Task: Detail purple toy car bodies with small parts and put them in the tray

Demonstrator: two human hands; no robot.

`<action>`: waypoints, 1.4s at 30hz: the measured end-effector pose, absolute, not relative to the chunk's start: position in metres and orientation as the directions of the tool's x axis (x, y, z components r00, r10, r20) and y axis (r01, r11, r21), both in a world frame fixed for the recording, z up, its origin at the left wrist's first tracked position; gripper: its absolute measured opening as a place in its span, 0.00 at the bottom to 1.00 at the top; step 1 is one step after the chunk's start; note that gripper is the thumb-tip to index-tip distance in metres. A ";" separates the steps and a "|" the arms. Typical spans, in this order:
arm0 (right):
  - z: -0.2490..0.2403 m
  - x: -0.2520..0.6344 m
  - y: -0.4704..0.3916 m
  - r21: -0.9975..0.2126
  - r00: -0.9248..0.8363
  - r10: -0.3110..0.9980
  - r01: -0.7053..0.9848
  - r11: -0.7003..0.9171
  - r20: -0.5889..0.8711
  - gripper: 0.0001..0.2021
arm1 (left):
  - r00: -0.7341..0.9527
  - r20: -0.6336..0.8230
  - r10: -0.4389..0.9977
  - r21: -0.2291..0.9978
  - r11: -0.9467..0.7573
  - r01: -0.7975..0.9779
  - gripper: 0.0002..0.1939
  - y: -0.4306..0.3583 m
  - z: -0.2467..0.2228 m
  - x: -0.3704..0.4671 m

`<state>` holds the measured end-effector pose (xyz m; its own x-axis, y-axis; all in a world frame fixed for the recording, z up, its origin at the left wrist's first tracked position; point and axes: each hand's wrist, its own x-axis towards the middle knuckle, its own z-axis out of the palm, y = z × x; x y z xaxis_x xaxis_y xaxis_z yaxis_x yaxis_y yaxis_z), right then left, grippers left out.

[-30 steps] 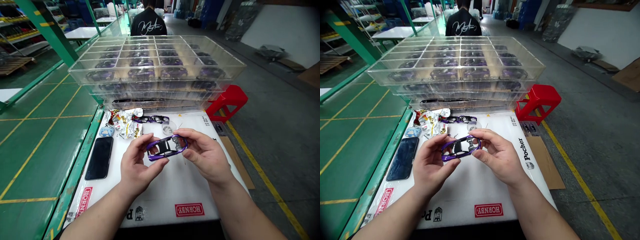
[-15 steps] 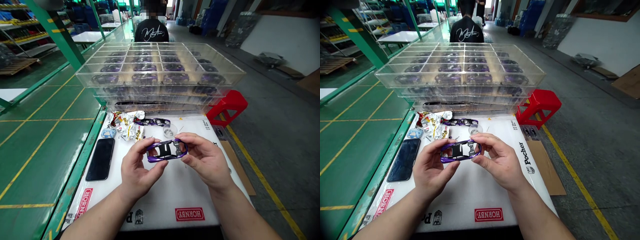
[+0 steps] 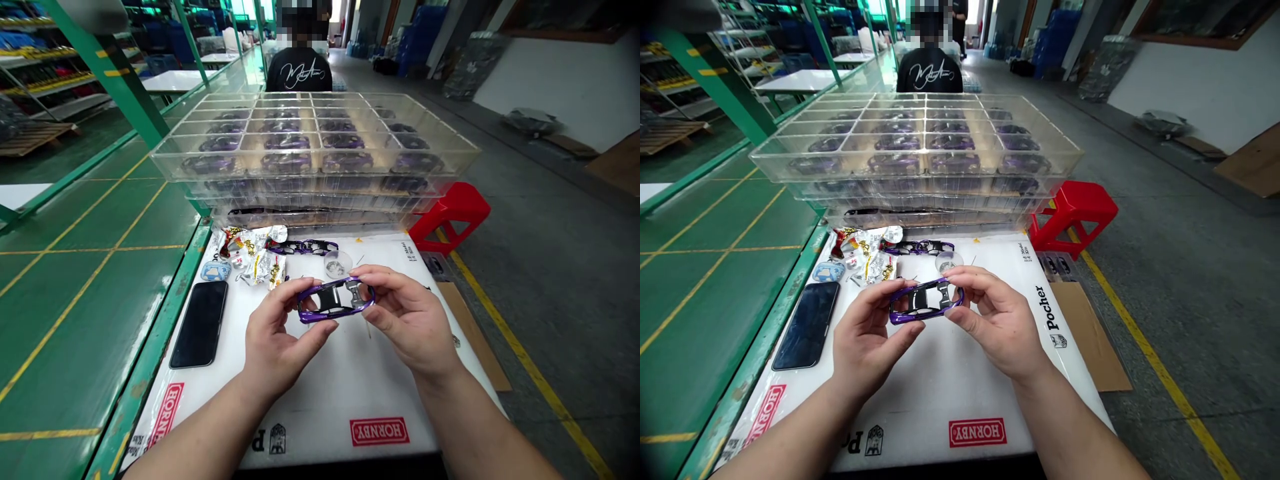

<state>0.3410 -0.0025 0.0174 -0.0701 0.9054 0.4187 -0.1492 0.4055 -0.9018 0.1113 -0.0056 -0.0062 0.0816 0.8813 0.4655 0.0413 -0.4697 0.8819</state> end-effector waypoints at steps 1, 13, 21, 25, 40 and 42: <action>0.017 0.341 -0.003 -0.903 -0.071 0.907 -0.154 0.402 0.416 0.17 | 0.083 0.466 0.881 0.881 -0.471 0.047 0.32 -0.006 -0.006 0.111; 0.016 0.338 -0.003 -0.903 -0.090 0.910 -0.192 0.383 0.405 0.16 | 0.044 0.413 0.910 0.911 -0.413 0.002 0.27 -0.008 -0.004 0.114; 0.014 0.335 -0.003 -0.901 -0.095 0.899 -0.117 0.417 0.428 0.14 | -0.008 0.336 0.942 0.935 -0.335 -0.120 0.22 -0.010 -0.001 0.118; 0.013 0.335 -0.003 -0.896 -0.088 0.892 -0.063 0.439 0.443 0.13 | -0.023 0.251 0.968 0.953 -0.251 -0.167 0.23 -0.009 0.001 0.120; 0.012 0.336 -0.006 -0.905 -0.098 0.913 0.131 0.405 0.395 0.21 | 0.002 0.183 0.983 0.974 -0.181 -0.139 0.26 -0.005 0.002 0.117; 0.011 0.337 -0.006 -0.904 -0.088 0.914 0.140 0.405 0.396 0.19 | 0.011 0.171 0.985 0.974 -0.168 -0.153 0.25 -0.004 0.002 0.116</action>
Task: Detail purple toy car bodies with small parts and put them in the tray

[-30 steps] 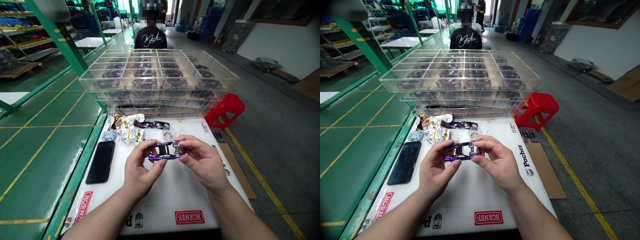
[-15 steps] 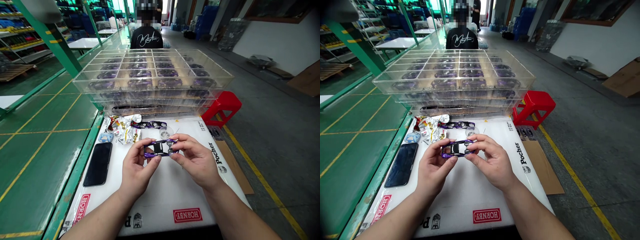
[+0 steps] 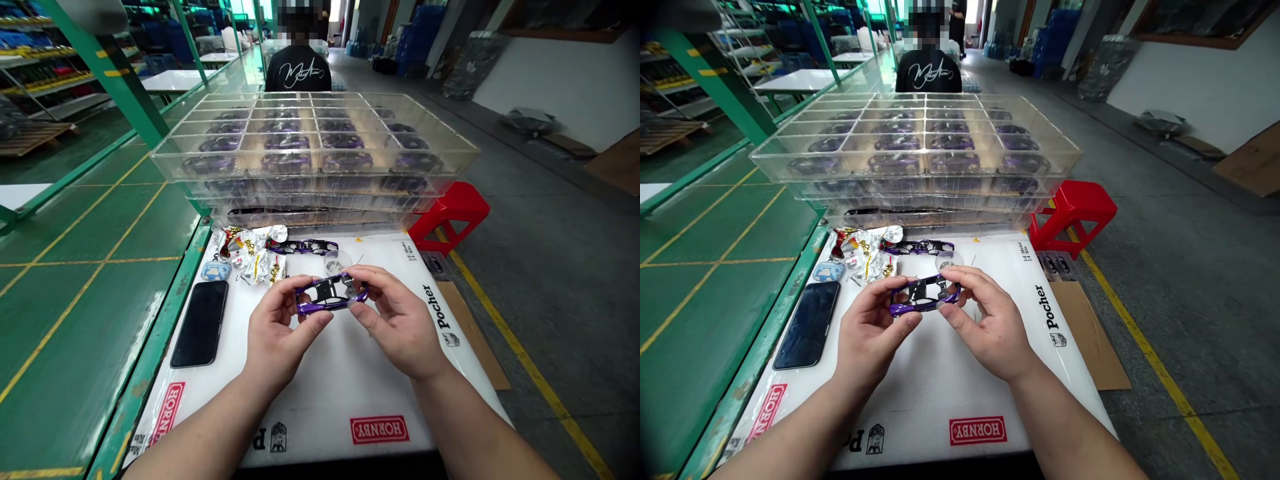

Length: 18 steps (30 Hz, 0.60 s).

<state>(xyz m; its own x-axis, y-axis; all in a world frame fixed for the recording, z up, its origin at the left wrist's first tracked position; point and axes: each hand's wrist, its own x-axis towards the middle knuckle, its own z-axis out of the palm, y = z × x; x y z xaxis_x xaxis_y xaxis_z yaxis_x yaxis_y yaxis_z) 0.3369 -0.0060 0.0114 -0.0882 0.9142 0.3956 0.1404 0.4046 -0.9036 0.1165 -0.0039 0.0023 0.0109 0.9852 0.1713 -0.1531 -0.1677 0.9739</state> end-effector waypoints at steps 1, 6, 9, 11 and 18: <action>0.011 0.337 -0.006 -0.902 -0.077 0.914 0.143 0.406 0.399 0.19 | 0.024 0.161 0.987 0.973 -0.155 -0.172 0.25 -0.003 0.003 0.116; 0.015 0.340 -0.004 -0.914 -0.019 0.920 0.114 0.390 0.390 0.17 | 0.187 -0.037 0.982 0.913 0.109 -0.392 0.21 0.001 0.006 0.119; 0.016 0.342 -0.001 -0.934 -0.029 0.935 0.055 0.354 0.353 0.16 | 0.373 -0.208 0.904 0.816 0.371 -0.444 0.22 0.005 0.008 0.120; 0.016 0.343 0.000 -0.949 -0.042 0.949 0.012 0.314 0.313 0.15 | 0.495 -0.255 0.831 0.762 0.487 -0.426 0.25 0.006 0.010 0.120; 0.013 0.347 0.002 -0.981 -0.153 0.972 -0.113 0.160 0.177 0.17 | 0.619 -0.296 0.728 0.705 0.604 -0.373 0.25 0.006 0.013 0.116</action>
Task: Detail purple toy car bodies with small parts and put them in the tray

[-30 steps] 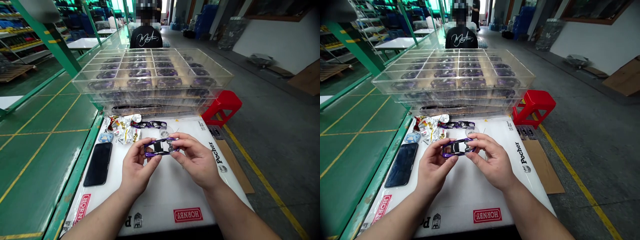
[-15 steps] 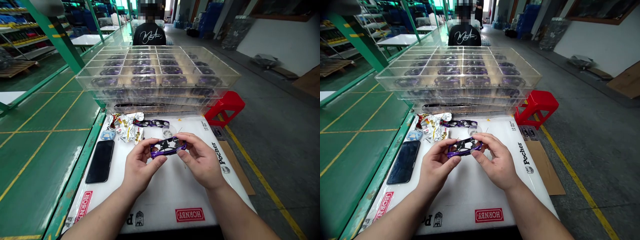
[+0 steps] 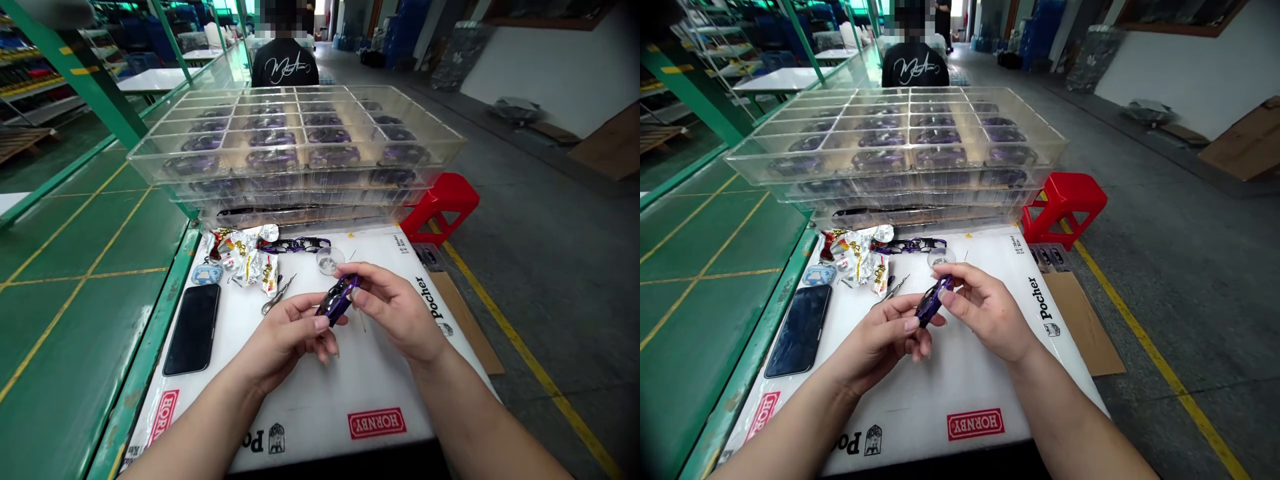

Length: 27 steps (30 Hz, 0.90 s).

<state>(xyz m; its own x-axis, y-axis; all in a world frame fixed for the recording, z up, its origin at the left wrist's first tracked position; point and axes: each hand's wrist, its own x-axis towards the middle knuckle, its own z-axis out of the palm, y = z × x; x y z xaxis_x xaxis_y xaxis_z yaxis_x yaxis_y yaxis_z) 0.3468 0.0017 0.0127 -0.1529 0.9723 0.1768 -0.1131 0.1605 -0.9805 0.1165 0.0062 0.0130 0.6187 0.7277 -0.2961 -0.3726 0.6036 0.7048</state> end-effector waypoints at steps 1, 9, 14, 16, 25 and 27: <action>0.014 0.347 0.001 -0.981 -0.157 0.971 -0.106 0.164 0.180 0.18 | 0.633 -0.297 0.715 0.688 0.620 -0.377 0.23 0.006 0.013 0.116; 0.019 0.341 0.002 -0.964 -0.079 0.961 0.001 0.267 0.266 0.17 | 0.763 -0.230 0.604 0.635 0.687 -0.352 0.25 0.001 0.011 0.114; 0.016 0.340 0.002 -0.948 -0.117 0.942 -0.088 0.305 0.313 0.16 | 0.827 -0.159 0.540 0.643 0.692 -0.328 0.26 -0.002 0.012 0.113; 0.015 0.340 0.001 -0.947 -0.134 0.939 -0.105 0.305 0.317 0.16 | 0.843 -0.142 0.519 0.649 0.692 -0.317 0.27 -0.002 0.012 0.112; 0.017 0.341 -0.002 -0.948 -0.186 0.931 -0.124 0.294 0.314 0.15 | 0.818 -0.160 0.553 0.697 0.650 -0.303 0.28 0.000 0.013 0.112; 0.018 0.341 -0.002 -0.951 -0.194 0.933 -0.122 0.283 0.302 0.16 | 0.806 -0.163 0.569 0.707 0.637 -0.306 0.29 -0.001 0.012 0.112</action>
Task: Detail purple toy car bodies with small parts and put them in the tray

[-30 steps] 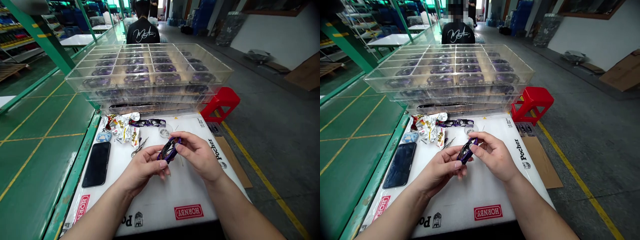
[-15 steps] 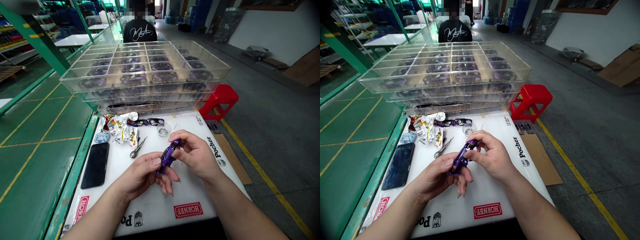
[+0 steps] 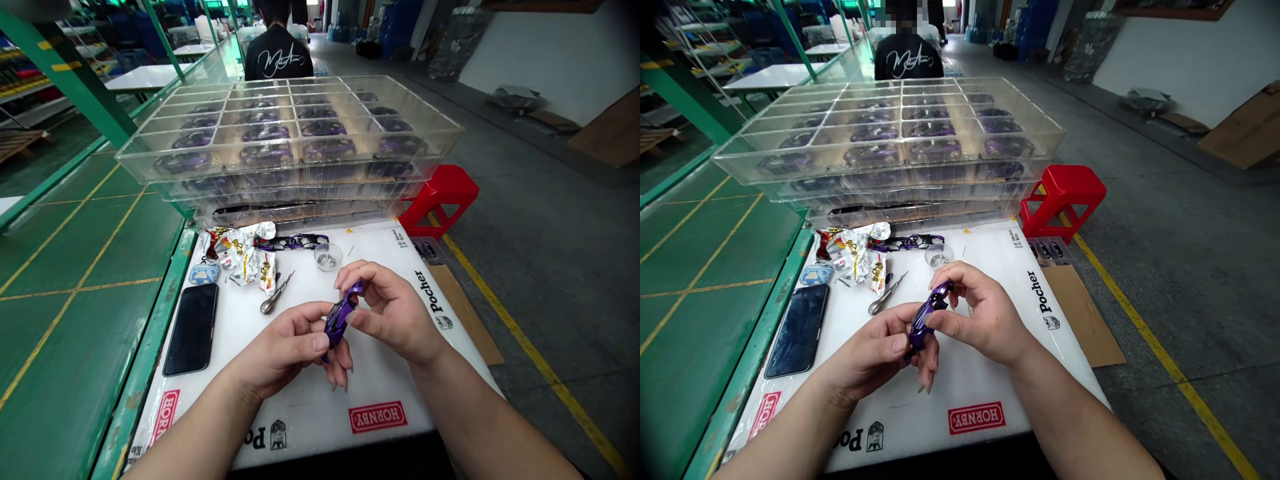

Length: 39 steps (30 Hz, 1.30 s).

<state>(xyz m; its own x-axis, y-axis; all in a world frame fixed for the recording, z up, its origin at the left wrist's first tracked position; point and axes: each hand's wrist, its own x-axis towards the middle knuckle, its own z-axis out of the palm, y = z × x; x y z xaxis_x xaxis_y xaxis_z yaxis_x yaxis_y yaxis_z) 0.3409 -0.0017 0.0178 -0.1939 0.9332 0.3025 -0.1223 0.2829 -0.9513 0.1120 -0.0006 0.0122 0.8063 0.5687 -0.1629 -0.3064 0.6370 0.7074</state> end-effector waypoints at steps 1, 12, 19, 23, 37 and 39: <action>0.018 0.341 -0.002 -0.954 -0.196 0.935 -0.119 0.276 0.295 0.17 | 0.800 -0.163 0.578 0.713 0.629 -0.310 0.29 -0.001 0.011 0.112; 0.017 0.341 0.001 -0.951 -0.202 0.932 -0.144 0.275 0.300 0.21 | 0.792 -0.155 0.590 0.730 0.609 -0.311 0.30 -0.001 0.008 0.113; 0.016 0.342 0.000 -0.953 -0.212 0.934 -0.155 0.259 0.288 0.21 | 0.772 -0.175 0.611 0.734 0.604 -0.311 0.32 -0.002 0.006 0.114; 0.016 0.343 0.000 -0.959 -0.210 0.942 -0.161 0.232 0.263 0.23 | 0.754 -0.177 0.633 0.731 0.597 -0.329 0.34 -0.003 0.007 0.116; 0.013 0.338 0.001 -0.991 -0.124 0.983 -0.014 0.134 0.135 0.14 | 0.142 -0.124 0.982 0.963 0.154 -0.220 0.23 0.005 0.005 0.121; 0.014 0.336 0.000 -0.990 -0.148 0.981 0.037 0.132 0.126 0.12 | 0.099 -0.079 0.992 0.991 0.089 -0.101 0.20 0.005 0.002 0.119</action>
<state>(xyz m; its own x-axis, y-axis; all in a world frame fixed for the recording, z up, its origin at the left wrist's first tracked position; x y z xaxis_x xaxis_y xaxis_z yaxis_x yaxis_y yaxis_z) 0.3359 0.0004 0.0139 -0.1485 0.9809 0.1256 0.0372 0.1324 -0.9905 0.1192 0.0048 0.0025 0.0991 0.9920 -0.0785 -0.1012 0.0886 0.9909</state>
